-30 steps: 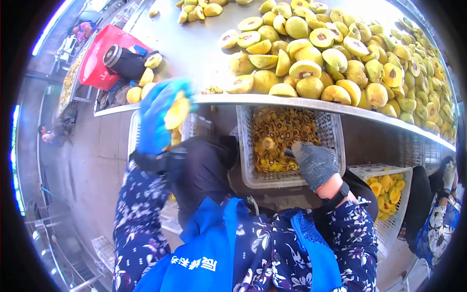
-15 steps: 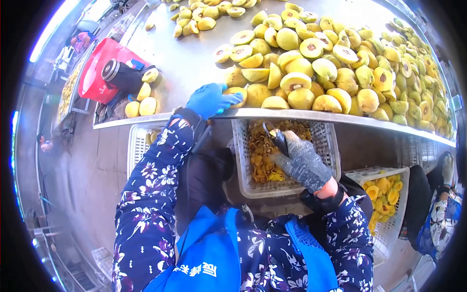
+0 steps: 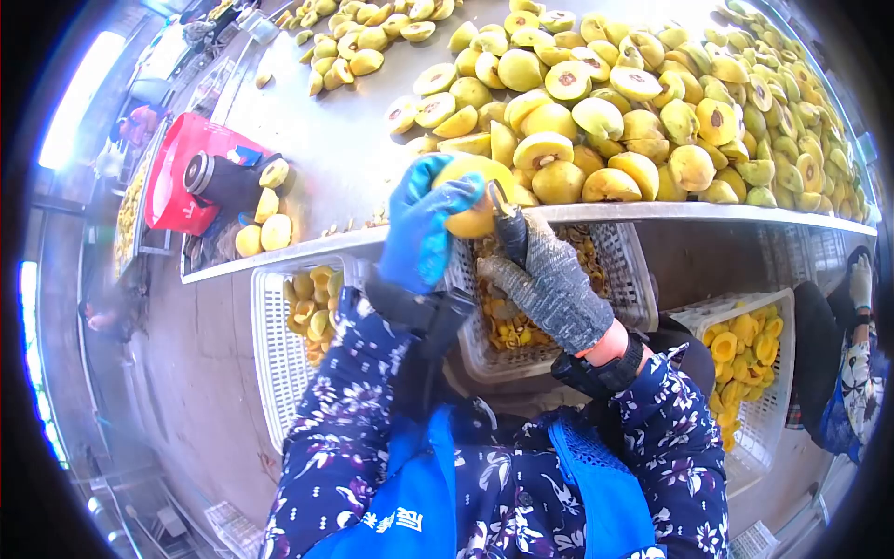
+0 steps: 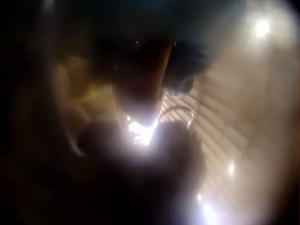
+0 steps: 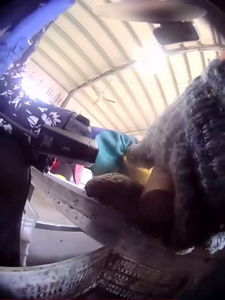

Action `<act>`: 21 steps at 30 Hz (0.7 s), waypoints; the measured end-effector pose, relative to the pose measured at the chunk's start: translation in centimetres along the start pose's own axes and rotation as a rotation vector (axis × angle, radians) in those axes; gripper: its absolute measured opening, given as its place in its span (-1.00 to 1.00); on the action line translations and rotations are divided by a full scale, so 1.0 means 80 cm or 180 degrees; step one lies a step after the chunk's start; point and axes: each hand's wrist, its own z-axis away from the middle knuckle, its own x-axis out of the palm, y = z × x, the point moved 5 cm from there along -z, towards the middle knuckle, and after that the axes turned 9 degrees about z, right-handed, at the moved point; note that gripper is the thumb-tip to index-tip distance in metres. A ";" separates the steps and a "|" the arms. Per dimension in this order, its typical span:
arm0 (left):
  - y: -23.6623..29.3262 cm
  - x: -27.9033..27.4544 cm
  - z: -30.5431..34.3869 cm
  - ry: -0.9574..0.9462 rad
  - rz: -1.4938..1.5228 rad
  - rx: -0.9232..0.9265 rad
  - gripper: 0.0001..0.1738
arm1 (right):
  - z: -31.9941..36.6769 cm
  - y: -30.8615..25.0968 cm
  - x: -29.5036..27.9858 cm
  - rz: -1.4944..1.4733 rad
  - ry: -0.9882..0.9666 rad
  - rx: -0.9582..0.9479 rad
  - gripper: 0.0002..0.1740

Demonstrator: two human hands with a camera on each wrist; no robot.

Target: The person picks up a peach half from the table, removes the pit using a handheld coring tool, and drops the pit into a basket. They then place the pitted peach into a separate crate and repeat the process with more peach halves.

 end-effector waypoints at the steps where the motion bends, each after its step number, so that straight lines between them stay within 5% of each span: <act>1: -0.012 0.004 0.001 -0.0152 0.0083 -0.0005 -0.73 | 0.000 0.004 0.003 -0.0005 0.0019 0.0010 -0.42; 4: -0.026 0.021 0.004 0.0018 0.0218 0.0075 -0.74 | 0.002 0.008 0.002 -0.0109 0.0072 0.0569 -0.46; 9: -0.044 0.030 -0.001 -0.0289 0.1415 -0.0774 -0.59 | 0.004 0.009 -0.006 0.0275 0.0106 0.0535 -0.53; 21: -0.034 0.024 0.007 -0.0406 0.0611 0.0145 -0.50 | 0.008 0.008 0.003 0.0741 -0.0074 0.0644 -0.58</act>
